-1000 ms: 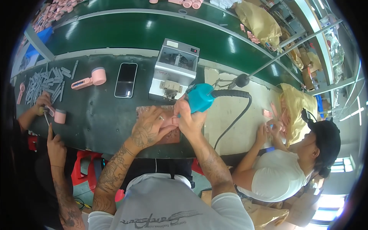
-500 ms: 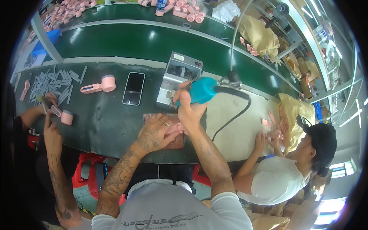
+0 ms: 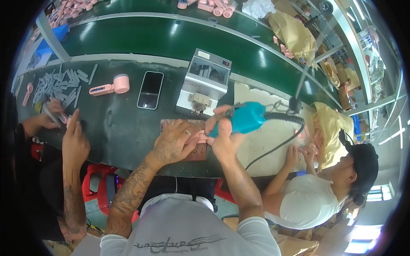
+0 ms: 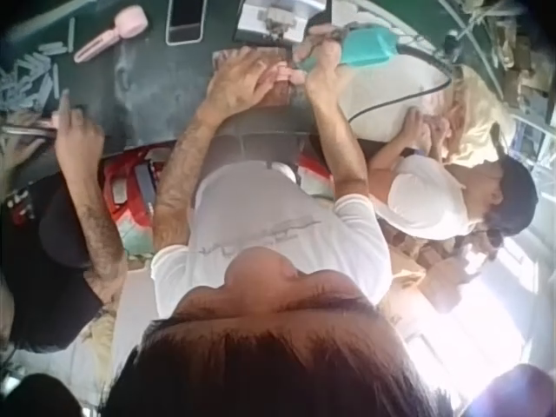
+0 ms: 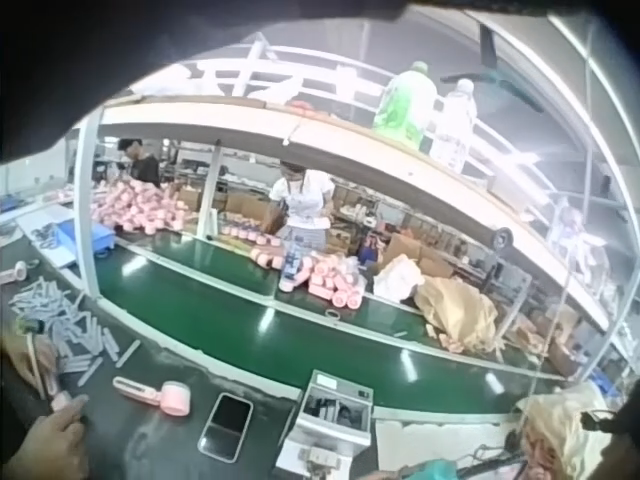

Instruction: The person assembles plastic components on a workbench by holding each piece on a work pad and fastening it with a handheld electric tool.

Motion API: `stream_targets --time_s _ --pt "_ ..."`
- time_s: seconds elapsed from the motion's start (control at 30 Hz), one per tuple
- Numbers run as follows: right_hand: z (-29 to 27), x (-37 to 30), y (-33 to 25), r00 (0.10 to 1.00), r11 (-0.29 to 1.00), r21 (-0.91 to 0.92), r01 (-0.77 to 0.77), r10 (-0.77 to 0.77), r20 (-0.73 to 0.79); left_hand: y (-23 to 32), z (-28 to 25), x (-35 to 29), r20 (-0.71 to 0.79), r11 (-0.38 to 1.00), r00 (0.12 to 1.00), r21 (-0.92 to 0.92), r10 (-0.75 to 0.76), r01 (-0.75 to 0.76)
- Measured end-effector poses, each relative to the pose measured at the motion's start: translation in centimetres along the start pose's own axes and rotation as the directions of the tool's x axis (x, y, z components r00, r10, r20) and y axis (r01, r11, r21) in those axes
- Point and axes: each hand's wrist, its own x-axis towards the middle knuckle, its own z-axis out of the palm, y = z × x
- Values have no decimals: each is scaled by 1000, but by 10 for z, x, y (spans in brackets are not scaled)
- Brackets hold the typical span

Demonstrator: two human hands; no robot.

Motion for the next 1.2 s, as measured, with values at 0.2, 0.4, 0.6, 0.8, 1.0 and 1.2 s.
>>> stream_targets --time_s 0.2,0.4,0.6,0.8,1.0,1.2 --pt "-12 -18 3 1000 1000 -29 10 -9 4 0 0 0 -1 999 1000 -37 -11 11" --pt "-11 -23 6 999 995 -99 -27 25 -20 2 0 -1 17 1000 1000 -27 -16 16" --pt "-17 -29 21 999 999 -25 -25 24 -35 6 1 2 40 1000 999 6 -3 3" --pt "-8 -23 23 999 999 -2 -32 32 12 4 -7 6 61 999 998 27 -23 21" --pt "-7 -30 1 963 977 7 -214 213 -165 8 -2 -1 -25 991 993 70 114 -112" --pt "-36 -13 -26 965 947 294 131 -53 -258 21 -34 -40 192 972 981 231 8 -53"
